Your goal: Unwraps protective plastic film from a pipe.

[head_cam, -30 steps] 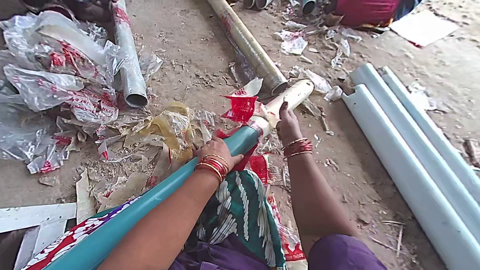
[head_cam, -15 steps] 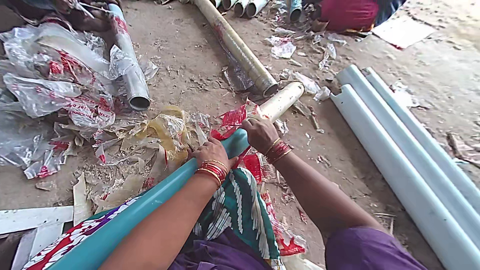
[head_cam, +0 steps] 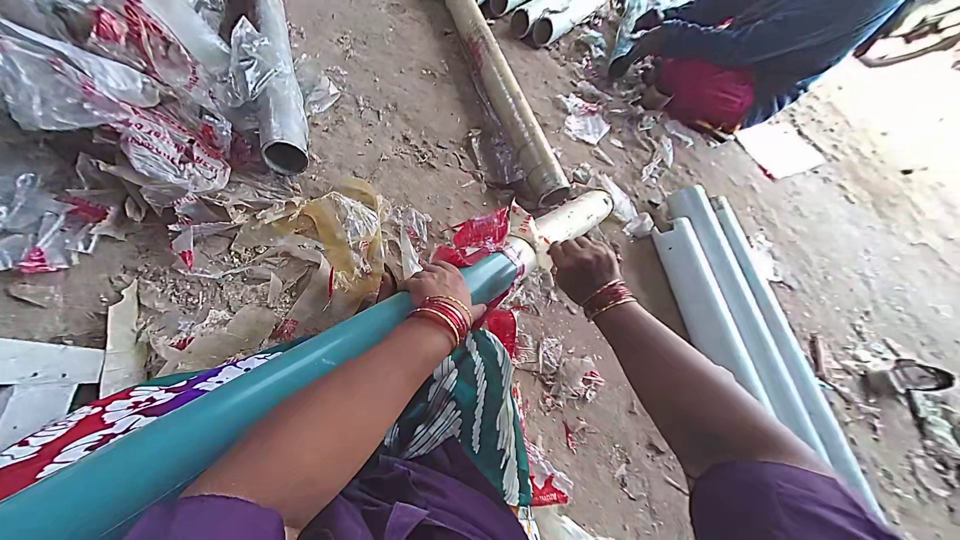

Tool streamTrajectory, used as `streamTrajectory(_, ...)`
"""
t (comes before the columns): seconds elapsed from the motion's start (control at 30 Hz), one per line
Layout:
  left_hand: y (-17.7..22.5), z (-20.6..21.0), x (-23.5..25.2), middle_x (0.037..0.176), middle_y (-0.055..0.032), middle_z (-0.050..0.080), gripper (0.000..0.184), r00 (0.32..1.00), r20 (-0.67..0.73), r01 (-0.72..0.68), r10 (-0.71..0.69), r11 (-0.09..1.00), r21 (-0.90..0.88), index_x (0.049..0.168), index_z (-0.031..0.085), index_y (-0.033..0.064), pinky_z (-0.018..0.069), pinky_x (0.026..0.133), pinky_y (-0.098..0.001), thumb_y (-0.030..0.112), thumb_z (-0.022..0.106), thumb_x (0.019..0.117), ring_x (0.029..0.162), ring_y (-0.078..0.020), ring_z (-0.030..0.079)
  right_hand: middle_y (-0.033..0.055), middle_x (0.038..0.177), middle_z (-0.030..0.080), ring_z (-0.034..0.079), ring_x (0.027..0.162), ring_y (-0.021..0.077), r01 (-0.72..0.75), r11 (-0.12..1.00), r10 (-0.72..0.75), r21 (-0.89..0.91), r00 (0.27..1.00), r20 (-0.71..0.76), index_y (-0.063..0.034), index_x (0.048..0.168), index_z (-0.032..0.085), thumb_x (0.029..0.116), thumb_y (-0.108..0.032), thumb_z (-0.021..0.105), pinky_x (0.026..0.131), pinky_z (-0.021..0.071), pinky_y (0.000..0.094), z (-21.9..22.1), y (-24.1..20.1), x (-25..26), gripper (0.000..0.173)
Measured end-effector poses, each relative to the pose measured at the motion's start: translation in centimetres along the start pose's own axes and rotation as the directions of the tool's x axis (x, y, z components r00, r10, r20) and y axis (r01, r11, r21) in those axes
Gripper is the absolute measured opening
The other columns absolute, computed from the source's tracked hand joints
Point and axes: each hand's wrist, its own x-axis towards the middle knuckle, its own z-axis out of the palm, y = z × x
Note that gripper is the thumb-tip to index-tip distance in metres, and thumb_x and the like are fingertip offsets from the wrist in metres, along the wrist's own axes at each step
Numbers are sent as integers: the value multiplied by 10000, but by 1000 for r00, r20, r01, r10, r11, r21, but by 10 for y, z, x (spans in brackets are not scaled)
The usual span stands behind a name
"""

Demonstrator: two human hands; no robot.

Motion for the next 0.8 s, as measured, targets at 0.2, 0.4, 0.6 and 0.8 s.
streamTrajectory(0.2, 6, 6, -4, 1389, -374, 504, 1132, 999, -33, 9, -8, 1000, 13, 1502, 299, -150, 405, 1035, -685, 676, 715, 849, 1268, -510, 544, 241, 823, 688, 716, 785, 437, 101, 988, -87, 119, 989, -118, 59, 938, 704, 911, 67, 587, 620, 560, 543, -18, -54, 31, 120)
streamTrajectory(0.4, 5, 5, -5, 1425, -369, 484, 1154, 1000, -11, 2, -2, 1000, -4, 1524, 275, -144, 410, 1041, -673, 672, 722, 843, 1293, -500, 532, 228, 841, 706, 723, 779, 420, 200, 977, -194, 73, 978, -82, 60, 992, 714, 878, 91, 619, 612, 568, 531, 16, -50, 21, 152)
streamTrajectory(0.6, 0, 1, -4, 1414, -372, 488, 1104, 1000, -6, -4, 4, 1000, -21, 1493, 314, -156, 425, 1022, -663, 655, 714, 861, 1290, -498, 532, 305, 1016, 716, 709, 966, 504, -274, 959, 283, -70, 941, 187, 82, 1042, 719, 962, 40, 558, 758, 550, 647, -7, 11, -27, 185)
streamTrajectory(0.8, 6, 15, -9, 1432, -390, 469, 1107, 996, -82, -35, 34, 999, -1, 1508, 283, -162, 424, 1019, -671, 610, 740, 859, 1301, -517, 522, 274, 1014, 672, 666, 977, 418, -652, 643, 571, 403, 758, 314, 83, 1112, 632, 1104, -214, 420, 877, 494, 603, -42, -52, 28, 365)
